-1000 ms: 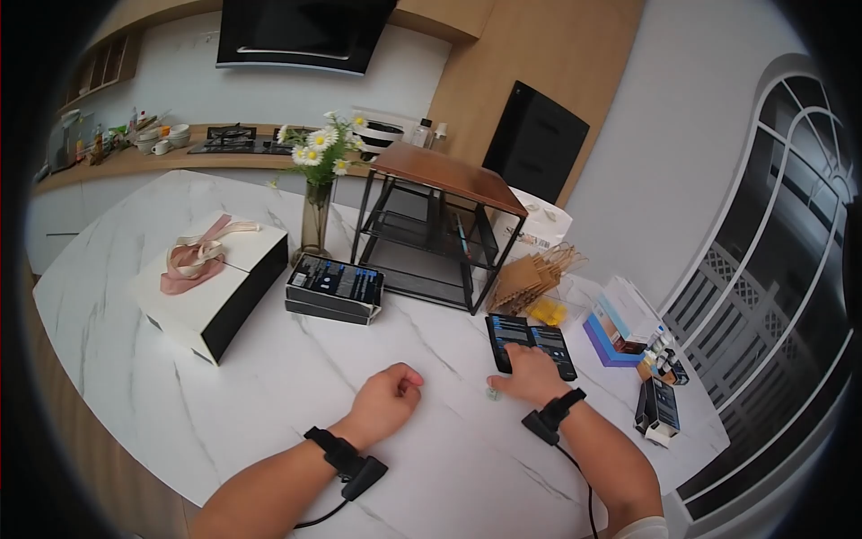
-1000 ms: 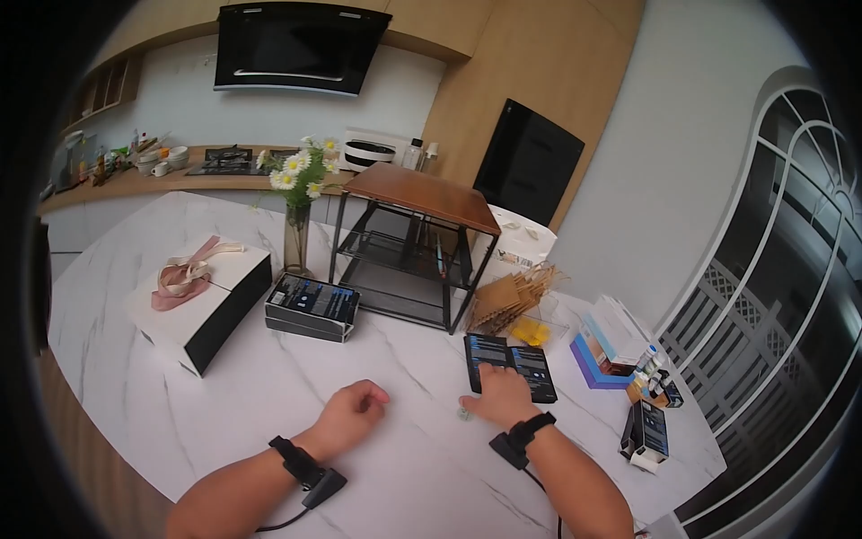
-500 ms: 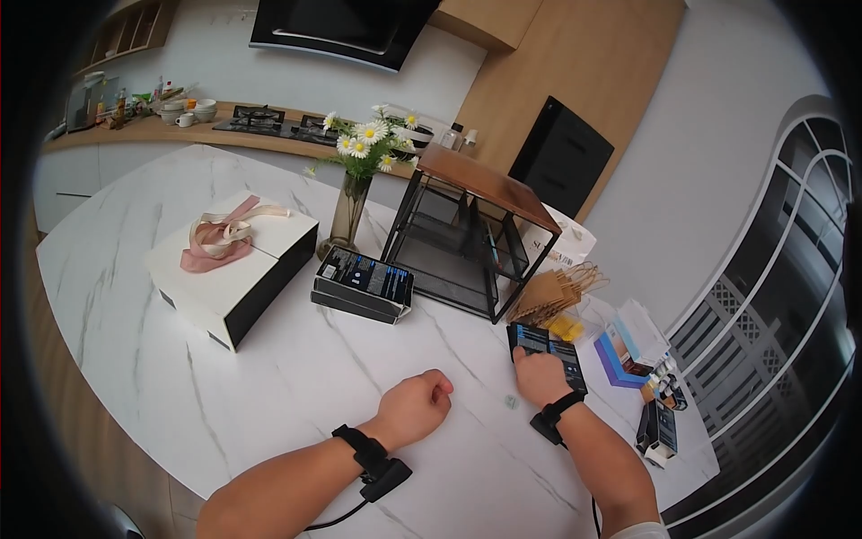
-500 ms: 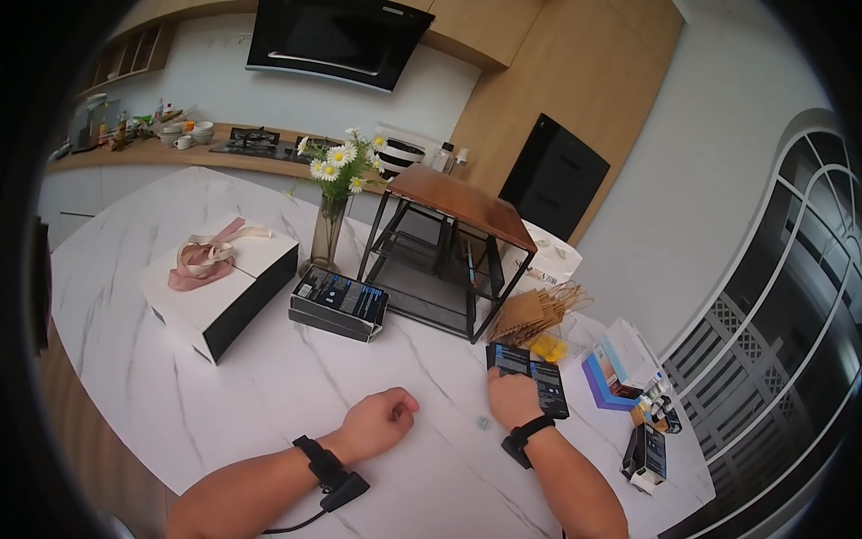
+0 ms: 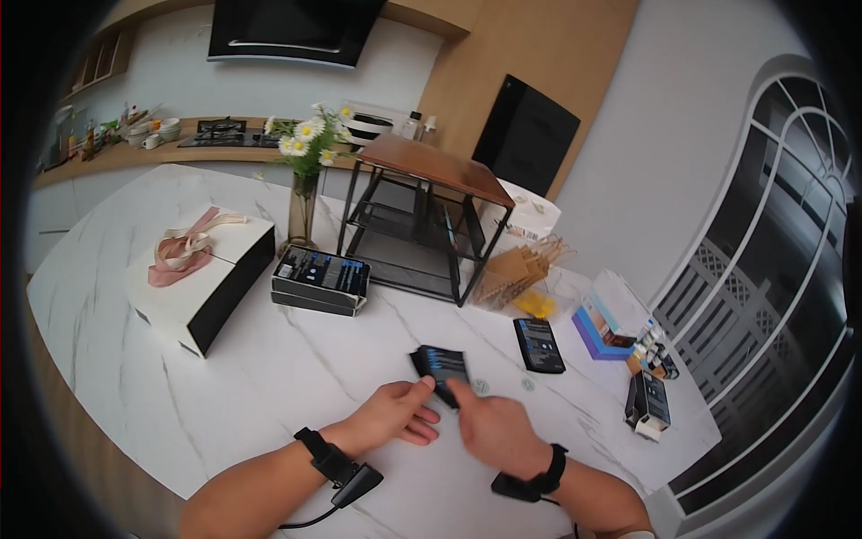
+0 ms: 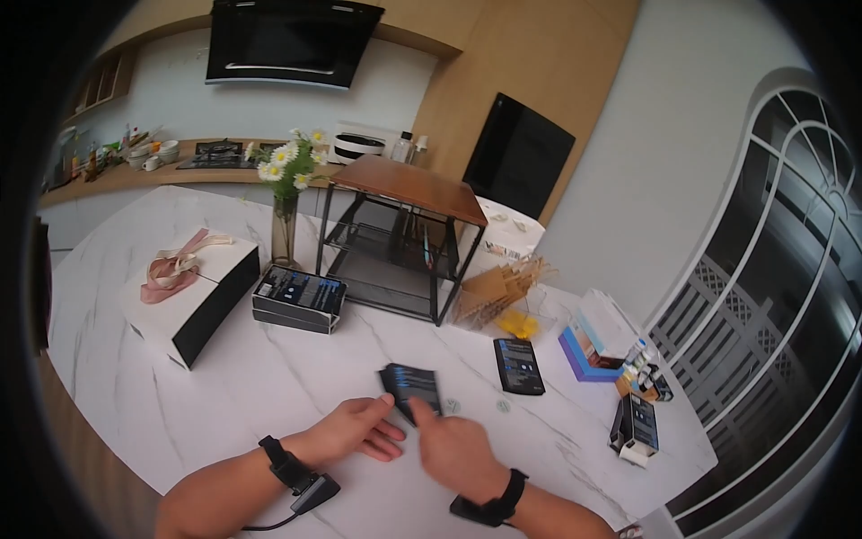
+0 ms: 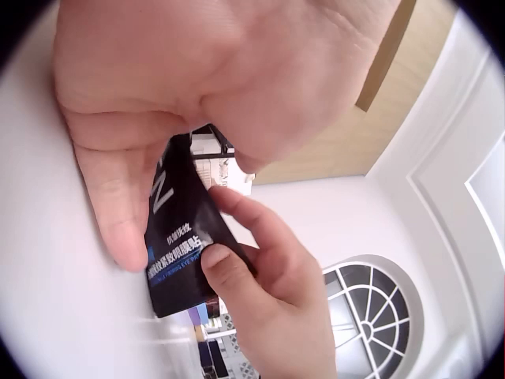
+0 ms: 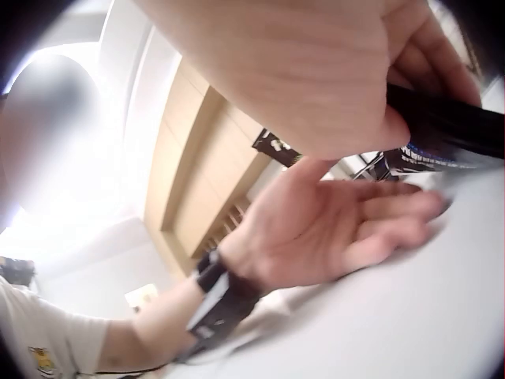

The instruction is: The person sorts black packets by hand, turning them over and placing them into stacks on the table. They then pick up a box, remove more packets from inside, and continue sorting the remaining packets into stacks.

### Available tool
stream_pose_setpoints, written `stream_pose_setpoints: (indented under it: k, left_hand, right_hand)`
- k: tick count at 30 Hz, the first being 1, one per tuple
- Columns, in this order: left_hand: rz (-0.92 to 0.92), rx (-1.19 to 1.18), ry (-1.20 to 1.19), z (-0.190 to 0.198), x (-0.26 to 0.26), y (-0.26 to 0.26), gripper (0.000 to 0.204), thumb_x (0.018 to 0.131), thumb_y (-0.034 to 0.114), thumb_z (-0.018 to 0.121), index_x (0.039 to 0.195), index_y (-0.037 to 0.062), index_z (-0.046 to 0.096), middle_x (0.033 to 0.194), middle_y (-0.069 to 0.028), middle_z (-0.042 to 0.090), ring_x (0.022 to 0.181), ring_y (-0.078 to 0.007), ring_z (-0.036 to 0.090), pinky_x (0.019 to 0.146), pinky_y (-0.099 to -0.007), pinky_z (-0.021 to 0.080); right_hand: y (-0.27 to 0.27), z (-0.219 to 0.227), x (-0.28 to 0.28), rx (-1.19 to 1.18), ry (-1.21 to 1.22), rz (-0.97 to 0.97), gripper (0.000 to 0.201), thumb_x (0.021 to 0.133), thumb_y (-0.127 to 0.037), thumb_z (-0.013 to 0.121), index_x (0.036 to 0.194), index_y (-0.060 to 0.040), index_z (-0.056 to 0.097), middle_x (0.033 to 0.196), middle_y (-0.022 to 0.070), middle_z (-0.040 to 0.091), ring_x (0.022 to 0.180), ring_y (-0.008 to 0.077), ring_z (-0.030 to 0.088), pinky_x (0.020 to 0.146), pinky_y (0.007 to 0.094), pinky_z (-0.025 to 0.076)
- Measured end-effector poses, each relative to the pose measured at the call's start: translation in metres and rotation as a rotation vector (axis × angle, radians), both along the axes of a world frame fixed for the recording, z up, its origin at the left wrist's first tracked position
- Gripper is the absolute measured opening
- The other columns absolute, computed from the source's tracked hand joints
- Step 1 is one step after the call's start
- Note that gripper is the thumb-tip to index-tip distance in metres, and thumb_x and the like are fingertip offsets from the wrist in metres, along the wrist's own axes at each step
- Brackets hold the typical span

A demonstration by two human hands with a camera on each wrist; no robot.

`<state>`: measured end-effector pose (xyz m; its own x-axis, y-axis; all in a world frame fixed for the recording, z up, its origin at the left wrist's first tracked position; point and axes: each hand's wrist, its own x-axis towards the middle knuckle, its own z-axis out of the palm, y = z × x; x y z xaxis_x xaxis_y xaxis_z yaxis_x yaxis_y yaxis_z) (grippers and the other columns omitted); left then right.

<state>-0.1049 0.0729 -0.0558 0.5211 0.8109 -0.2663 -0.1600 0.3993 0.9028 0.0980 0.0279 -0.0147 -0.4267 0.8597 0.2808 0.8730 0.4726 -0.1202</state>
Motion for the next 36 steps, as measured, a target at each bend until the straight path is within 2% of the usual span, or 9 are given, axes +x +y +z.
stream_pose_setpoints:
  k: [1, 5, 9, 10, 13, 21, 29, 32, 36]
  left_hand:
    - [0.006, -0.018, -0.024, -0.005, 0.003, -0.001, 0.071, 0.1, 0.059, 0.057, 0.123, -0.0082, 0.054, 0.109, -0.0166, 0.065, 0.084, -0.024, 0.07, 0.076, -0.0344, 0.064]
    - [0.097, 0.069, 0.034, 0.002, 0.006, -0.014, 0.047, 0.102, 0.03, 0.059, 0.13, -0.0067, 0.053, 0.114, -0.0161, 0.067, 0.101, -0.0274, 0.071, 0.088, -0.0393, 0.062]
    - [0.135, 0.15, -0.088, -0.006, 0.005, -0.011, 0.039, 0.09, -0.005, 0.057, 0.129, -0.0071, 0.057, 0.12, -0.0167, 0.069, 0.109, -0.026, 0.069, 0.098, -0.0383, 0.056]
    - [0.145, 0.114, -0.115, -0.001, 0.004, -0.014, 0.041, 0.088, -0.008, 0.058, 0.129, -0.0069, 0.06, 0.123, -0.0154, 0.069, 0.111, -0.0244, 0.068, 0.101, -0.0366, 0.053]
    - [0.208, 0.303, -0.138, 0.013, 0.009, -0.023, 0.037, 0.089, -0.006, 0.059, 0.126, -0.0049, 0.062, 0.117, -0.0106, 0.072, 0.104, -0.0184, 0.069, 0.092, -0.0326, 0.055]
    - [0.313, 0.614, 0.129, 0.031, 0.024, -0.018, 0.037, 0.086, -0.005, 0.066, 0.122, -0.0012, 0.058, 0.109, -0.0034, 0.07, 0.097, -0.0113, 0.064, 0.088, -0.0284, 0.054]
    - [0.276, 0.438, 0.034, -0.013, 0.024, -0.004, 0.066, 0.092, -0.005, 0.06, 0.151, 0.0064, 0.032, 0.147, -0.0087, 0.044, 0.133, -0.0169, 0.044, 0.108, -0.0344, 0.04]
    - [0.152, 0.585, -0.005, -0.018, 0.025, -0.002, 0.081, 0.094, -0.005, 0.057, 0.162, 0.007, 0.013, 0.158, -0.0085, 0.032, 0.142, -0.0205, 0.036, 0.112, -0.0351, 0.036]
    - [0.141, 0.565, -0.01, -0.013, 0.03, -0.007, 0.073, 0.095, -0.006, 0.057, 0.156, 0.0022, 0.017, 0.144, -0.0085, 0.041, 0.135, -0.0165, 0.037, 0.117, -0.0324, 0.027]
  right_hand:
    - [-0.015, 0.0, -0.009, -0.015, 0.094, 0.037, 0.048, 0.088, -0.006, 0.061, 0.136, -0.0017, 0.054, 0.067, 0.0167, 0.065, 0.062, 0.0361, 0.067, 0.059, 0.0472, 0.053]
    - [-0.049, -0.004, -0.025, 0.008, 0.251, 0.114, 0.05, 0.088, -0.007, 0.065, 0.135, 0.0032, 0.052, 0.076, 0.0161, 0.067, 0.065, 0.0366, 0.066, 0.06, 0.047, 0.053]
    - [-0.049, -0.014, -0.007, -0.084, 0.485, 0.151, 0.051, 0.094, -0.017, 0.069, 0.137, 0.004, 0.05, 0.108, 0.019, 0.071, 0.102, 0.03, 0.07, 0.091, 0.0392, 0.054]
    - [-0.046, -0.023, 0.004, -0.304, 0.63, 0.061, 0.057, 0.096, -0.017, 0.07, 0.142, 0.004, 0.045, 0.133, 0.02, 0.061, 0.125, 0.0279, 0.061, 0.107, 0.0397, 0.046]
    - [-0.024, -0.042, 0.021, 0.012, 0.783, 0.023, 0.064, 0.093, -0.016, 0.072, 0.144, 0.0061, 0.04, 0.137, 0.0267, 0.053, 0.125, 0.0357, 0.058, 0.106, 0.0433, 0.046]
    - [0.003, -0.048, 0.021, -0.264, 1.122, 0.228, 0.077, 0.099, -0.007, 0.062, 0.157, 0.0061, 0.012, 0.158, 0.0276, 0.033, 0.15, 0.0343, 0.034, 0.122, 0.0422, 0.027]
    - [0.011, -0.062, 0.022, -0.35, 1.049, 0.213, 0.082, 0.102, -0.011, 0.06, 0.158, 0.0112, 0.005, 0.16, 0.0276, 0.029, 0.15, 0.0345, 0.032, 0.122, 0.04, 0.025]
    - [0.013, -0.066, 0.021, -0.264, 0.934, 0.263, 0.082, 0.103, -0.013, 0.058, 0.158, 0.0126, 0.002, 0.158, 0.029, 0.031, 0.149, 0.0362, 0.033, 0.122, 0.041, 0.026]
    - [0.016, -0.059, 0.027, -0.376, 1.012, 0.244, 0.085, 0.103, -0.012, 0.057, 0.157, 0.0134, -0.002, 0.155, 0.0309, 0.032, 0.146, 0.0392, 0.036, 0.121, 0.043, 0.026]
